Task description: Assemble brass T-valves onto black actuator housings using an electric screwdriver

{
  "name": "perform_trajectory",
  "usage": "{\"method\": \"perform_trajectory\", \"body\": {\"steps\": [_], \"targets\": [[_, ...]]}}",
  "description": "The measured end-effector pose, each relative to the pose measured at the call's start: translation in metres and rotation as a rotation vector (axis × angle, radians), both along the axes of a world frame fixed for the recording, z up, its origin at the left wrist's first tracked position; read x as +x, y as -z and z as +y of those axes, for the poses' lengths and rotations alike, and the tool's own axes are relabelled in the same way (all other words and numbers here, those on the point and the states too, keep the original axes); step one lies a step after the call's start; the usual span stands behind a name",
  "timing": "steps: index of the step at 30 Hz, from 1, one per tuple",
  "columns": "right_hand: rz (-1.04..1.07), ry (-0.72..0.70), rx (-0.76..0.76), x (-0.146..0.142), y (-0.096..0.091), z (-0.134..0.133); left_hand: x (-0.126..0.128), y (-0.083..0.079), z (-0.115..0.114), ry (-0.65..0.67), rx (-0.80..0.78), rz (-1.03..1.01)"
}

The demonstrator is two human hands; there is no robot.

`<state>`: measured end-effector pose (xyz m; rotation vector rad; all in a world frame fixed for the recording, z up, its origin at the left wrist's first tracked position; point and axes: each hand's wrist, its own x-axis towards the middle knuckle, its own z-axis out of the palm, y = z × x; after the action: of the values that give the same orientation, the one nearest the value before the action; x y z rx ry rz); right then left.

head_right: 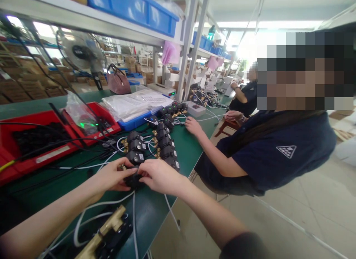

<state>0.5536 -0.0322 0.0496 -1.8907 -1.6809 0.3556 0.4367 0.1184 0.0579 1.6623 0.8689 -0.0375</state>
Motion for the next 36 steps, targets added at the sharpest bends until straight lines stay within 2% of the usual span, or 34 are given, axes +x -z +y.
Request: {"method": "perform_trajectory", "body": {"steps": [10,15,21,25,30,33,36], "targets": [[-0.073,0.067,-0.048,-0.009,-0.001,0.000,0.000,0.001,-0.001,-0.008,-0.016,-0.011],[0.001,0.078,-0.012,-0.009,0.006,-0.002,0.000,0.001,0.000,-0.014,-0.029,-0.014],[0.263,0.107,0.095,-0.006,0.017,0.000,0.001,0.005,0.002,-0.025,-0.024,-0.010],[0.580,0.144,0.155,-0.005,0.029,-0.003,0.000,0.004,0.001,-0.024,-0.029,-0.007],[0.973,0.119,0.156,-0.011,0.039,-0.014,0.000,-0.002,-0.004,-0.031,-0.044,0.001],[1.049,0.122,0.167,-0.013,0.041,-0.019,0.000,-0.006,-0.006,-0.038,-0.046,0.006],[0.987,0.152,0.195,-0.012,0.043,-0.018,0.001,-0.008,-0.007,-0.040,-0.048,0.007]]}}
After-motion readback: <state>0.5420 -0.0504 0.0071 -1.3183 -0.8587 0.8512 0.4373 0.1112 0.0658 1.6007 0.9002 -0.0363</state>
